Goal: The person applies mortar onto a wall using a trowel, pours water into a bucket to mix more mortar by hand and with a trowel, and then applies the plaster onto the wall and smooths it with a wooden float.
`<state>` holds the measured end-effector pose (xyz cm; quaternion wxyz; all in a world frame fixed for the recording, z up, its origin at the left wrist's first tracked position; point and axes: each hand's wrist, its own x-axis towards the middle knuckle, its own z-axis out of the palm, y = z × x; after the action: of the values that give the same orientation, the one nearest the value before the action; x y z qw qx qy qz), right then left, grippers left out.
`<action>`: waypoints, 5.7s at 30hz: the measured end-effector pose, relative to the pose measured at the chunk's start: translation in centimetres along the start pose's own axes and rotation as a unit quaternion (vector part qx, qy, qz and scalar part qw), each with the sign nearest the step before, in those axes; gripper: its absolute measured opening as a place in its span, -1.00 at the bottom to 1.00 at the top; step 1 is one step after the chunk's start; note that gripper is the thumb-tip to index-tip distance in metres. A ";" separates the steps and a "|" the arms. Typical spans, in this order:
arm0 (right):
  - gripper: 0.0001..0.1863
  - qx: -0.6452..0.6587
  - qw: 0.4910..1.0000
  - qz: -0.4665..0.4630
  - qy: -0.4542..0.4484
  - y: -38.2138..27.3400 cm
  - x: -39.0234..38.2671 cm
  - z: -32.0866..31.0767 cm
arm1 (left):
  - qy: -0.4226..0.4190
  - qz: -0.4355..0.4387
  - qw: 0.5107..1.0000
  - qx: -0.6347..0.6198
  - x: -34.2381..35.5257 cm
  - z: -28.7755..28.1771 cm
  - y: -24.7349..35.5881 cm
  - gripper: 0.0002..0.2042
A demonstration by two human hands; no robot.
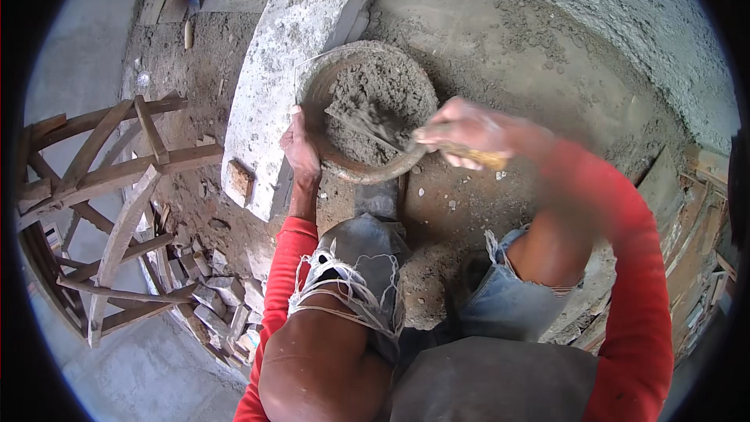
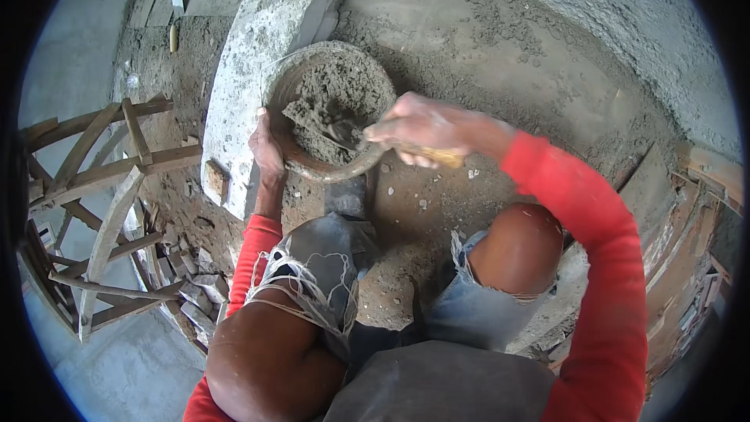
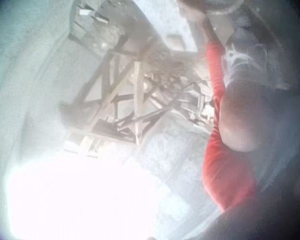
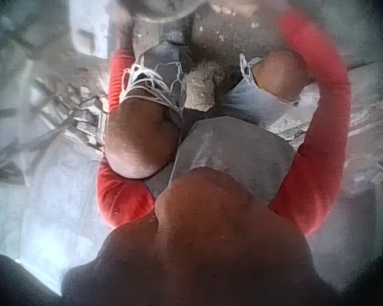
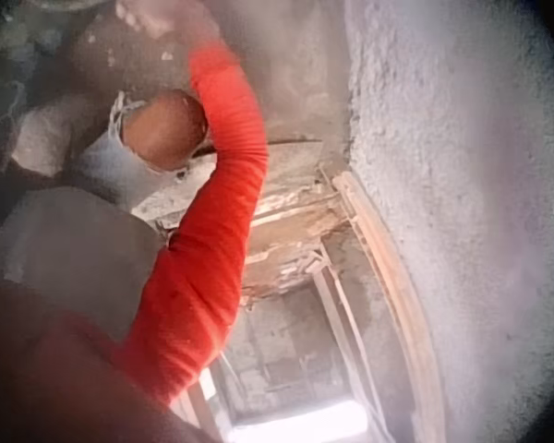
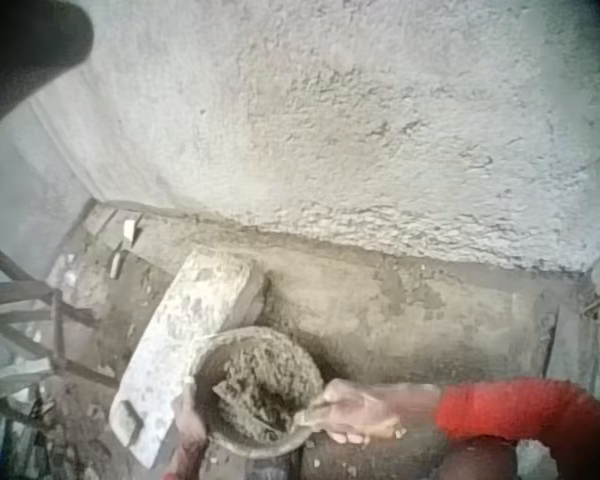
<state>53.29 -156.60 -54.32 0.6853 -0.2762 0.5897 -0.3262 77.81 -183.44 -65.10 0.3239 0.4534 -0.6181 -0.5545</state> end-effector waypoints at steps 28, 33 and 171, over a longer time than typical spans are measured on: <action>-0.53 -0.461 0.765 0.169 0.418 20.9 -15.1 -15.1 | -0.017 -0.091 0.995 -0.040 -0.9 0.1 1.1 -0.53; -0.47 -0.469 0.756 0.150 0.432 17.7 -12.8 -25.3 | 0.000 -0.031 0.999 -0.030 0.1 -0.5 -0.1 -0.52; -0.62 0.117 0.705 0.538 0.446 -10.8 -65.7 57.8 | -0.305 -0.290 0.863 0.281 -1.0 -5.4 38.1 -0.63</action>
<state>103.06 -112.98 3.96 0.4282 0.3483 0.8321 -0.0535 75.38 -185.64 -26.74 -0.1972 0.4926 -0.6564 -0.5362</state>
